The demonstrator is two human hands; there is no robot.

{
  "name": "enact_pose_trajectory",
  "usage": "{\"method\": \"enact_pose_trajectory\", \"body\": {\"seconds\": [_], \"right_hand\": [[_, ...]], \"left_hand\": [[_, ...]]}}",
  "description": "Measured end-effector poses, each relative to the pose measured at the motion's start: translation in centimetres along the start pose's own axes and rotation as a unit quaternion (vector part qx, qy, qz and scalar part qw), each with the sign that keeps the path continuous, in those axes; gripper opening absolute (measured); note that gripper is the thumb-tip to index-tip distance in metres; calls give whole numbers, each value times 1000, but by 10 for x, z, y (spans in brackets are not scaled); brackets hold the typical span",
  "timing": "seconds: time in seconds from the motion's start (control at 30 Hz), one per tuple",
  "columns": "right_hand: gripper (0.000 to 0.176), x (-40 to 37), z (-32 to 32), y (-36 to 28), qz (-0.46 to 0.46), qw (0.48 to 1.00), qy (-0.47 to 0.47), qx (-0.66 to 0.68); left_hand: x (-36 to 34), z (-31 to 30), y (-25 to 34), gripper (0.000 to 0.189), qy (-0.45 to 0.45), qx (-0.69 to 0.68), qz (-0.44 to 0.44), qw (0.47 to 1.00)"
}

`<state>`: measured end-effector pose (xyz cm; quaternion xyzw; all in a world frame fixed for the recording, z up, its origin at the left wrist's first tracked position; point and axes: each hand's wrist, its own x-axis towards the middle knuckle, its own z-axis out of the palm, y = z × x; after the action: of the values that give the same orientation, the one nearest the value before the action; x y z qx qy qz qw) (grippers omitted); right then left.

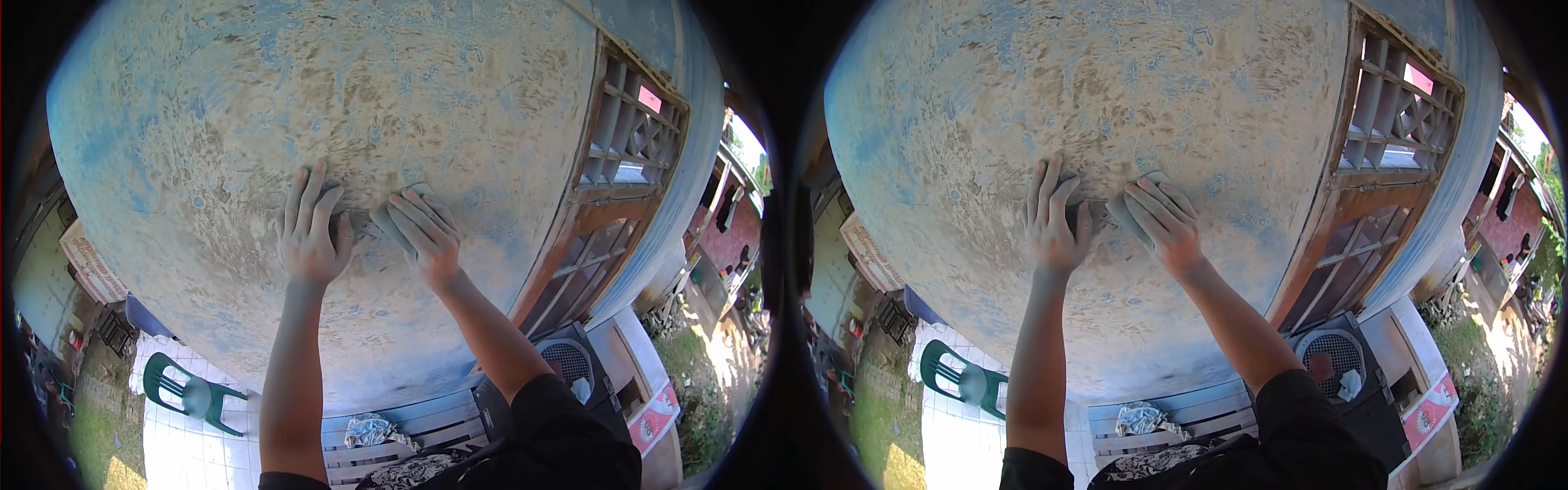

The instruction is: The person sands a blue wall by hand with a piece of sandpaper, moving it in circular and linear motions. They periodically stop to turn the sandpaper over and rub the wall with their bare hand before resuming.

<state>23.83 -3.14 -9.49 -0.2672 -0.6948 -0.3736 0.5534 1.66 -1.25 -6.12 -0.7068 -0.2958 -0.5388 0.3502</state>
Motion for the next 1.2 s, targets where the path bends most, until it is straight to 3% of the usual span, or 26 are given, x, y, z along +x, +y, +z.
{"method": "enact_pose_trajectory", "body": {"seconds": [0.03,0.13,0.3,0.37,0.53,0.6,0.67,0.87,1.1,1.2], "right_hand": [[33,-2,1,-8,19,1000,3,-5],[33,-13,-3,-5,30,1000,8,-5],[29,-12,-6,8,19,1000,12,7],[28,3,-4,-1,61,997,54,0],[28,-32,-14,-1,62,998,17,5],[28,-41,-11,6,46,999,11,-4],[29,-45,0,10,45,997,62,-6],[29,16,9,-15,95,993,71,4],[28,-34,11,-18,117,991,37,-56],[28,-3,22,-21,130,988,72,-54]], "left_hand": [[-5,-2,8,37,2,10,-1,1000],[-28,-5,40,73,-81,-31,-151,985],[-35,-12,53,88,-161,1,-190,968],[-30,-18,59,94,-182,-2,-195,964],[-42,-29,56,101,-252,1,-199,947],[-45,-26,49,103,-250,5,-185,950],[-48,-24,49,106,-249,-5,-180,951],[-49,-12,55,108,-246,-13,-206,947],[-56,-3,56,104,-197,-32,-219,955],[-55,-6,50,109,-238,-35,-209,948]]}}
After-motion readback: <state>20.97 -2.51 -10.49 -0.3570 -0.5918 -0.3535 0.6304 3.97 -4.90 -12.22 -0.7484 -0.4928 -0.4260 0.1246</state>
